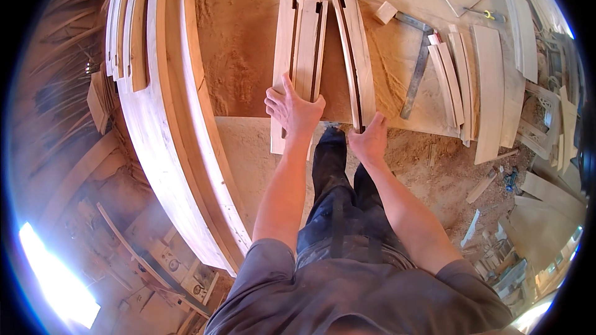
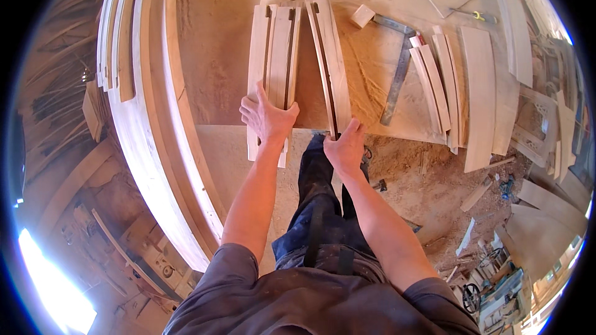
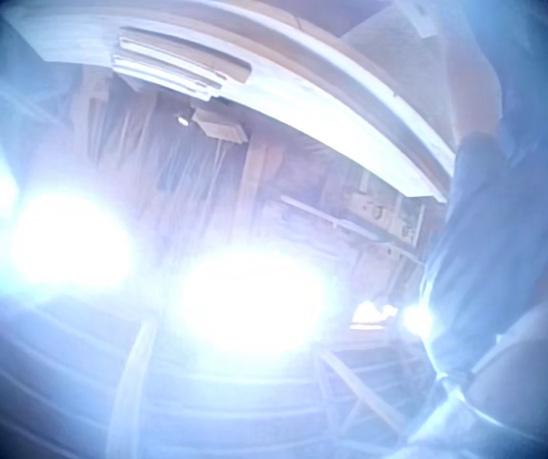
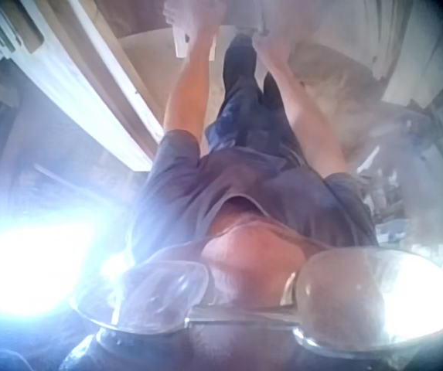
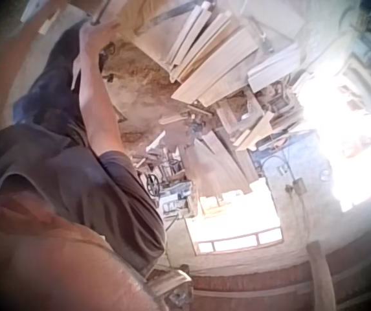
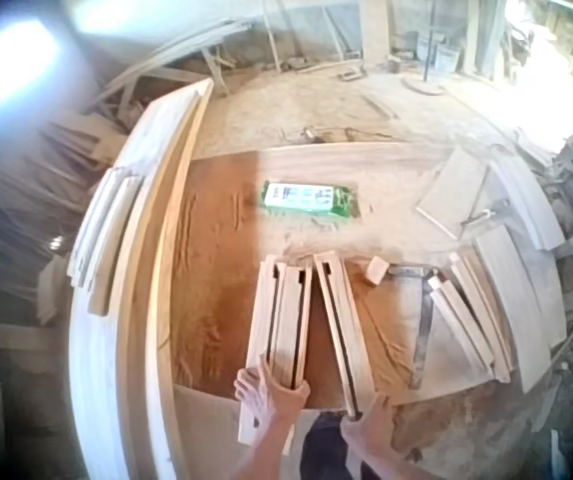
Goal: The person uses a saw and a hammer to work on a large wooden plank held by clamps, then moves several smaller slotted wood pieces from a pile to a workbench.
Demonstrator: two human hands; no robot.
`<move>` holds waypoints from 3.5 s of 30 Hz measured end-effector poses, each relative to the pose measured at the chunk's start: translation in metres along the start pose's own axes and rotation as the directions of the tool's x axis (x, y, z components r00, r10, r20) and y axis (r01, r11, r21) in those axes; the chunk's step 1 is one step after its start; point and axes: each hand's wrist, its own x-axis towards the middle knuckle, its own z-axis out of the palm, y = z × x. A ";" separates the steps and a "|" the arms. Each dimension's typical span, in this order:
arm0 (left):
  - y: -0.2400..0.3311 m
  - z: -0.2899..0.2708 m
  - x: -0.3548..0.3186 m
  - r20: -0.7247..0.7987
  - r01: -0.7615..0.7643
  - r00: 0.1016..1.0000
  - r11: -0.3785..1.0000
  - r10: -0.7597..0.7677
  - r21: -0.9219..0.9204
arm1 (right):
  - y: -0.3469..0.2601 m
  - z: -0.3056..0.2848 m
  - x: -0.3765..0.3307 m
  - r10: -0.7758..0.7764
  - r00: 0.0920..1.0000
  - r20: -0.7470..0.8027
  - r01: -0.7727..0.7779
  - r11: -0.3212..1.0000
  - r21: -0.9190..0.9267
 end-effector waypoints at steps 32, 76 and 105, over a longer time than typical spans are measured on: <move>-0.122 -0.027 0.091 0.046 0.172 0.985 0.958 -0.166 -0.231 | -0.029 0.014 -0.013 -0.041 0.923 0.382 0.003 0.995 0.099; 0.005 0.035 -0.017 -0.034 -0.099 0.995 0.961 0.093 -0.258 | 0.039 0.019 -0.015 0.068 0.888 0.455 -0.413 0.551 0.725; 0.051 0.014 -0.019 0.106 -0.062 0.992 0.997 0.067 -0.051 | 0.024 0.037 -0.052 -0.131 0.779 0.613 -0.499 0.463 0.733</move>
